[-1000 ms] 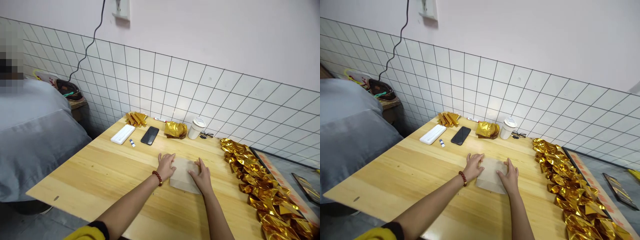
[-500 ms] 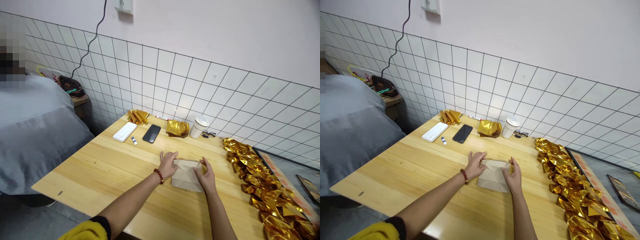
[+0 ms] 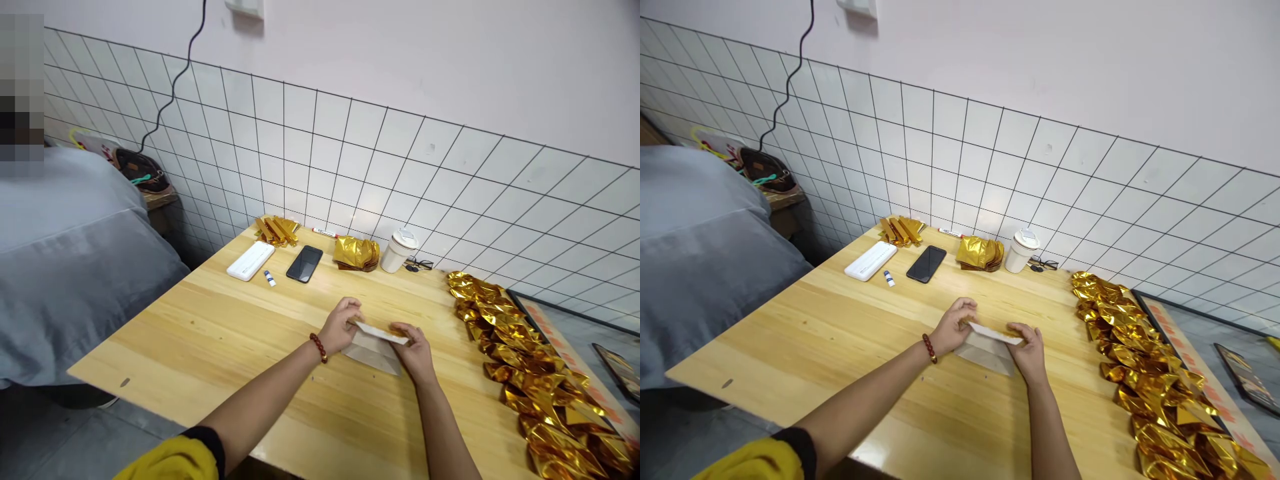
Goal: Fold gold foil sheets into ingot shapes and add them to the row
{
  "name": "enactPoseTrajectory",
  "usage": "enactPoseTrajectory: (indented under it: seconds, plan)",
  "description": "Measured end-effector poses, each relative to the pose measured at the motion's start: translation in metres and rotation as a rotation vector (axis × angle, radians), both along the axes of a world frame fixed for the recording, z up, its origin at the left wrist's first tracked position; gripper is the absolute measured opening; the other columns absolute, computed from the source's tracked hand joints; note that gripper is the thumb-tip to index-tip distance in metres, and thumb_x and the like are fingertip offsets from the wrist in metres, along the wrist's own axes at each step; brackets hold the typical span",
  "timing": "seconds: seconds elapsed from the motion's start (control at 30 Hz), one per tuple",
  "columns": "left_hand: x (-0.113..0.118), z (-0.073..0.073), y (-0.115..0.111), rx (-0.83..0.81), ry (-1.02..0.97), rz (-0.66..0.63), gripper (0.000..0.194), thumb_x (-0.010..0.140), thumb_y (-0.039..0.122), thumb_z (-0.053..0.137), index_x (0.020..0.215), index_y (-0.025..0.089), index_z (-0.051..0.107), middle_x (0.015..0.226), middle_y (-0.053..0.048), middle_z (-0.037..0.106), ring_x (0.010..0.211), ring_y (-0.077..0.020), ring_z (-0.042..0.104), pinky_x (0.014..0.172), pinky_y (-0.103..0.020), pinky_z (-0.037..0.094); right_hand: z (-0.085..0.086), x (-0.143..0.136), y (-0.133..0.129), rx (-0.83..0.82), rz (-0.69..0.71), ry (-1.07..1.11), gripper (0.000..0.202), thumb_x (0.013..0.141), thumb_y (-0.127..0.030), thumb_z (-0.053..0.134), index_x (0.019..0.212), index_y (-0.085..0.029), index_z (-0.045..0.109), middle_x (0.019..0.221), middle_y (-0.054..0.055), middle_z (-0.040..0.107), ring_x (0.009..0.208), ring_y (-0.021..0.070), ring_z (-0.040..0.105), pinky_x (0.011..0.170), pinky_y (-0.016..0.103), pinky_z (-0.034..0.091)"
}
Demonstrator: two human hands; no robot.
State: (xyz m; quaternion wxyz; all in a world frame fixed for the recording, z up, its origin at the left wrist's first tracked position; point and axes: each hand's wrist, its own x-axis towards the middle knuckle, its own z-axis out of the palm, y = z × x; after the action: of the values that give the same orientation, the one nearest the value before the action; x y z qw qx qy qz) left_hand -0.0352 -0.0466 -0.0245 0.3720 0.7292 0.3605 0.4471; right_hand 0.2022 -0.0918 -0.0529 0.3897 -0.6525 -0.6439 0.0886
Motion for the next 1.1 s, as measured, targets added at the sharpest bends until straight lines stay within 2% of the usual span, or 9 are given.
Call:
enactPoseTrajectory:
  seconds: [0.13, 0.23, 0.3, 0.4, 0.5, 0.57, 0.67, 0.8, 1.1]
  plan:
    - [0.0, -0.004, 0.0, -0.136, -0.032, -0.032, 0.08, 0.066, 0.011, 0.072, 0.14, 0.022, 0.044, 0.137, -0.011, 0.052, 0.107, -0.0189, 0.058, 0.097, -0.035, 0.049, 0.002, -0.004, -0.001, 0.004, 0.077, 0.307, 0.035, 0.072, -0.055, 0.069, 0.081, -0.021, 0.073, 0.089, 0.009, 0.074, 0.085, 0.025, 0.067, 0.085, 0.045, 0.051]
    - [0.002, -0.008, 0.001, -0.24, -0.055, -0.033, 0.058, 0.073, 0.018, 0.069, 0.13, 0.019, 0.055, 0.107, -0.006, 0.068, 0.081, -0.0136, 0.061, 0.082, -0.031, 0.052, 0.005, -0.006, -0.003, -0.024, 0.086, 0.507, 0.033, 0.067, -0.05, 0.076, 0.079, -0.02, 0.073, 0.081, 0.007, 0.074, 0.074, 0.0221, 0.066, 0.071, 0.037, 0.053]
    - [0.003, -0.008, 0.002, -0.256, -0.087, -0.015, 0.049, 0.074, 0.021, 0.07, 0.122, 0.017, 0.061, 0.097, -0.005, 0.068, 0.08, -0.0133, 0.06, 0.08, -0.03, 0.051, 0.006, -0.005, -0.004, -0.049, 0.064, 0.61, 0.032, 0.065, -0.047, 0.079, 0.077, -0.019, 0.073, 0.073, 0.005, 0.072, 0.065, 0.0193, 0.063, 0.062, 0.033, 0.051]
    - [0.002, -0.005, 0.004, -0.291, -0.217, -0.017, 0.069, 0.067, 0.021, 0.078, 0.131, 0.019, 0.054, 0.113, -0.009, 0.064, 0.098, -0.016, 0.06, 0.087, -0.03, 0.049, 0.007, -0.001, -0.005, -0.068, 0.058, 0.742, 0.031, 0.063, -0.044, 0.082, 0.076, -0.018, 0.071, 0.066, 0.002, 0.068, 0.057, 0.0158, 0.058, 0.054, 0.029, 0.047]
    - [0.002, -0.003, 0.004, -0.427, -0.284, -0.078, 0.069, 0.062, 0.029, 0.084, 0.125, 0.016, 0.058, 0.108, -0.009, 0.065, 0.092, -0.0151, 0.061, 0.08, -0.027, 0.049, 0.01, 0.002, -0.005, -0.078, 0.089, 0.849, 0.03, 0.061, -0.041, 0.084, 0.076, -0.018, 0.072, 0.067, 0.001, 0.068, 0.059, 0.0148, 0.059, 0.056, 0.027, 0.047]
    - [0.002, -0.005, 0.004, -0.49, -0.253, -0.133, 0.048, 0.063, 0.042, 0.082, 0.097, 0.011, 0.068, 0.084, -0.004, 0.065, 0.075, -0.0131, 0.059, 0.068, -0.024, 0.047, 0.014, 0.0, -0.007, -0.095, 0.103, 0.912, 0.03, 0.059, -0.04, 0.087, 0.075, -0.019, 0.072, 0.069, 0.001, 0.07, 0.061, 0.0153, 0.061, 0.059, 0.027, 0.049]
    - [0.001, -0.006, 0.003, -0.509, -0.245, -0.165, 0.044, 0.064, 0.053, 0.078, 0.07, 0.011, 0.065, 0.065, 0.0, 0.06, 0.063, -0.0123, 0.054, 0.059, -0.023, 0.043, 0.021, -0.006, -0.009, -0.142, 0.184, 1.012, 0.041, 0.056, -0.037, 0.089, 0.091, -0.023, 0.073, 0.085, 0.003, 0.074, 0.076, 0.0199, 0.067, 0.071, 0.031, 0.054]
    - [-0.001, -0.002, 0.004, -0.577, -0.433, -0.236, 0.047, 0.061, 0.05, 0.081, 0.087, 0.012, 0.07, 0.08, -0.004, 0.07, 0.073, -0.0163, 0.063, 0.072, -0.029, 0.049, 0.029, -0.011, -0.012, -0.237, 0.345, 1.051, 0.06, 0.057, -0.035, 0.089, 0.112, -0.029, 0.066, 0.119, 0.006, 0.07, 0.11, 0.026, 0.065, 0.095, 0.039, 0.051]
    - [-0.003, 0.002, 0.003, -0.581, -0.514, -0.449, 0.059, 0.062, 0.036, 0.086, 0.113, 0.013, 0.065, 0.105, -0.012, 0.07, 0.096, -0.0221, 0.066, 0.083, -0.03, 0.049, 0.028, -0.013, -0.013, -0.369, 0.269, 1.094, 0.043, 0.064, -0.037, 0.086, 0.101, -0.02, 0.073, 0.103, 0.009, 0.076, 0.089, 0.0271, 0.071, 0.085, 0.042, 0.055]
